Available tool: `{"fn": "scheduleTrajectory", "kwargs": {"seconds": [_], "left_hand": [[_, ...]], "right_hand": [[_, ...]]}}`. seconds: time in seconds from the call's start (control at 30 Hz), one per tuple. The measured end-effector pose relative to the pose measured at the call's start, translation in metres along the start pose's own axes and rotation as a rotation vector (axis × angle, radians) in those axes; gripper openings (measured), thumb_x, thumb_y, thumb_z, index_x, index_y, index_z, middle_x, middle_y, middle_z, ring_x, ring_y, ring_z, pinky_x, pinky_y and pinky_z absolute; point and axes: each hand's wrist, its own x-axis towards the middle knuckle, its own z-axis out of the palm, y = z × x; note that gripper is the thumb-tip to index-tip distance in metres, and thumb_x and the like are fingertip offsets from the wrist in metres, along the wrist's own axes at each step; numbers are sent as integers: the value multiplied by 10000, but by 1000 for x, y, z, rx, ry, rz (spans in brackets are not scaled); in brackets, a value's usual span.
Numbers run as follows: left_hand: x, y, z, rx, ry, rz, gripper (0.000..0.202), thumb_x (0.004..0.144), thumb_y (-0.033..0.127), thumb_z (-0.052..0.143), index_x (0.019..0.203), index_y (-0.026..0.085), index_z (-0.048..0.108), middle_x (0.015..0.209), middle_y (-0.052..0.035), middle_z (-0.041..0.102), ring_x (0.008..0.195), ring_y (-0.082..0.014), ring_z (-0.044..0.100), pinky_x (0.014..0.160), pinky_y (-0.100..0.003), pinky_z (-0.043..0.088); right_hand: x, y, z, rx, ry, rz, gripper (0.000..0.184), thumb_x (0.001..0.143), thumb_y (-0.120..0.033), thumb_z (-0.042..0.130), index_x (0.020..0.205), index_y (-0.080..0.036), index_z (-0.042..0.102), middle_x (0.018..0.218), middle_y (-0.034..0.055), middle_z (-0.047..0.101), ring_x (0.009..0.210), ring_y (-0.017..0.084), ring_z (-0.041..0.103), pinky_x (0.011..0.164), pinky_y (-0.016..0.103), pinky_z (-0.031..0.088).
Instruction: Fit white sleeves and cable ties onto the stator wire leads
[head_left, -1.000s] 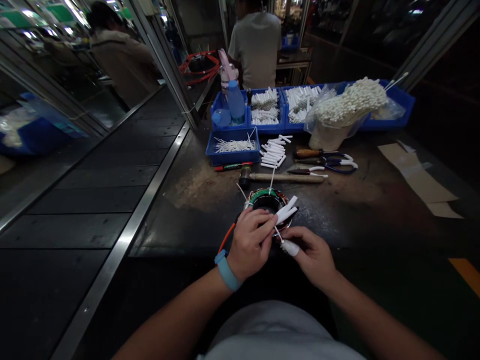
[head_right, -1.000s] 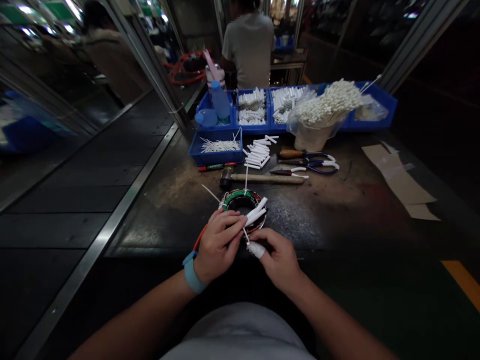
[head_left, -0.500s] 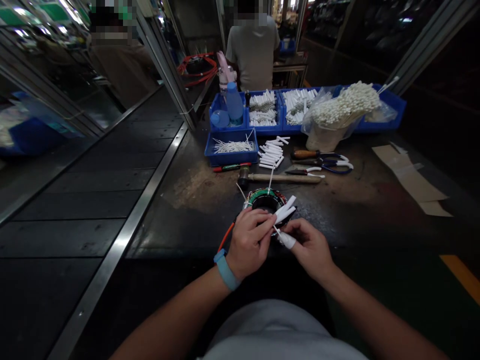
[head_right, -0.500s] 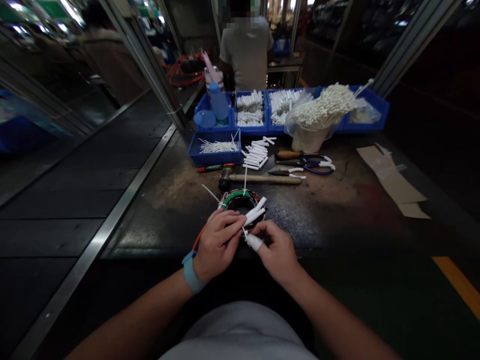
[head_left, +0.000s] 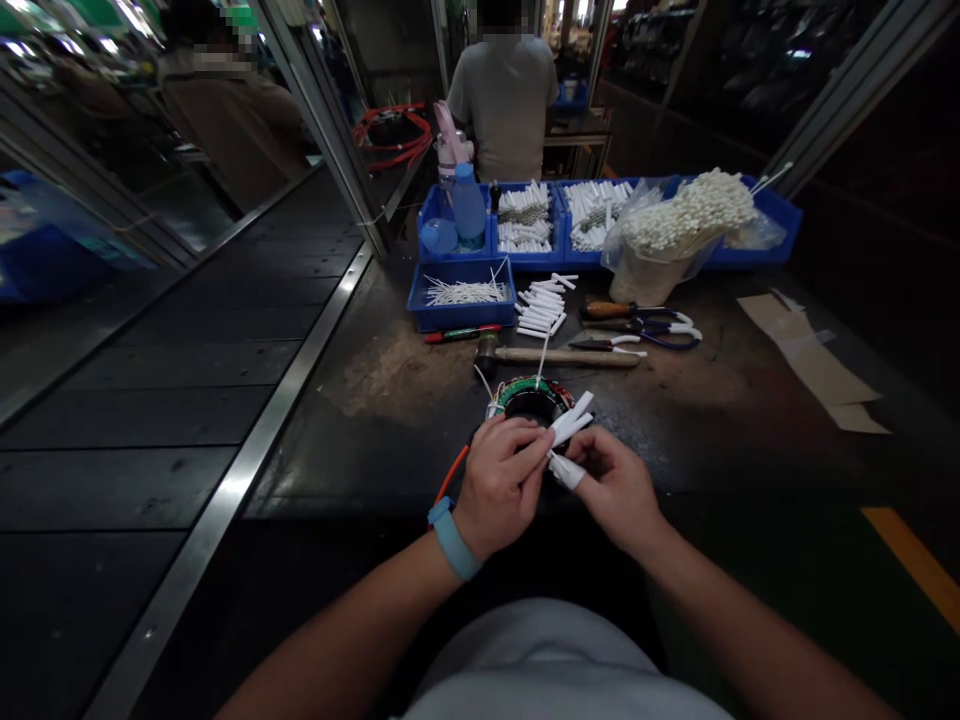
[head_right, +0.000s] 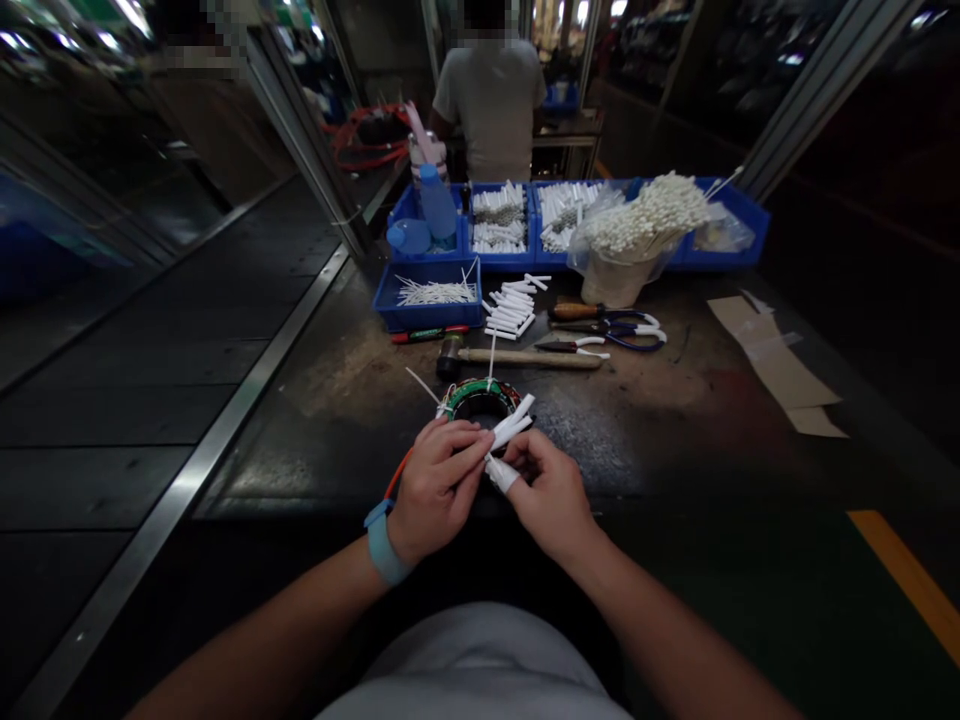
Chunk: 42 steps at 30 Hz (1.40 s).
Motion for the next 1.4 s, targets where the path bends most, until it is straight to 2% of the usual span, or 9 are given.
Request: {"fn": "scheduleTrajectory", "kwargs": {"seconds": [0.2, 0.53, 0.63, 0.77, 0.9, 1.0, 1.13, 1.23, 1.4], "left_hand": [[0, 0, 1, -1, -6, -20, 289, 826, 127, 515, 1072, 220, 635, 965, -60, 683, 1013, -196, 592, 946, -447, 422], [0, 0, 0, 5, -3, 3, 296, 827, 117, 512, 1081, 213, 629, 968, -61, 683, 1007, -194, 588, 940, -446, 419], [-1, -1, 0, 7, -11, 11, 321, 819, 102, 508, 1099, 210, 621, 982, -63, 678, 1018, -194, 582, 949, -446, 413], [-3, 0, 0, 3, -28, -7, 389, 795, 73, 482, 1129, 228, 604, 1013, -59, 662, 1042, -202, 566, 964, -459, 402], [1, 4, -5, 44, -116, -88, 408, 822, 115, 478, 1219, 195, 535, 1083, -82, 627, 1101, -214, 518, 1023, -475, 340], [5, 5, -10, 117, -233, -179, 374, 840, 209, 512, 1212, 167, 524, 1079, -92, 618, 1143, -253, 461, 1048, -521, 265], [10, 4, -15, 156, -344, -129, 166, 864, 243, 479, 960, 196, 606, 935, -39, 631, 1062, -228, 489, 1025, -499, 268], [13, 2, -18, 224, -380, -80, 169, 865, 275, 478, 939, 171, 589, 962, -61, 610, 1020, -214, 505, 1031, -469, 291], [18, 0, -13, 281, -429, -6, 319, 800, 460, 544, 888, 155, 578, 886, -83, 589, 932, -241, 516, 988, -469, 370]], "right_hand": [[-17, 4, -9, 149, -77, -55, 137, 803, -233, 640, 874, -191, 531, 866, 42, 643, 786, 164, 628, 716, 256, 524], [0, -1, 0, -132, 11, -27, 149, 790, -263, 608, 738, -184, 493, 637, -25, 520, 547, 114, 493, 501, 197, 395], [7, -12, -8, -517, -52, -305, 73, 852, -219, 524, 798, -172, 535, 702, 13, 553, 617, 139, 499, 566, 242, 368], [29, -29, -20, -1035, -242, -791, 192, 905, -189, 443, 775, -170, 584, 706, 57, 550, 692, 190, 463, 622, 324, 300], [40, -35, -29, -1020, -441, -1124, 314, 931, -171, 377, 669, -182, 551, 623, 32, 494, 626, 171, 416, 579, 329, 265], [39, -36, -31, -1008, -415, -1253, 348, 931, -136, 384, 619, -192, 526, 572, 10, 451, 570, 151, 373, 544, 322, 236], [58, -39, -22, -1094, -267, -1202, 327, 920, -143, 410, 617, -189, 522, 592, 22, 470, 600, 165, 377, 568, 334, 235], [78, -41, -16, -1077, -239, -1071, 325, 896, -156, 413, 584, -177, 502, 580, 33, 448, 627, 181, 377, 593, 339, 229], [73, -46, -26, -831, -478, -776, 183, 883, -281, 492, 814, -154, 605, 743, 46, 533, 737, 190, 428, 664, 322, 276]]}}
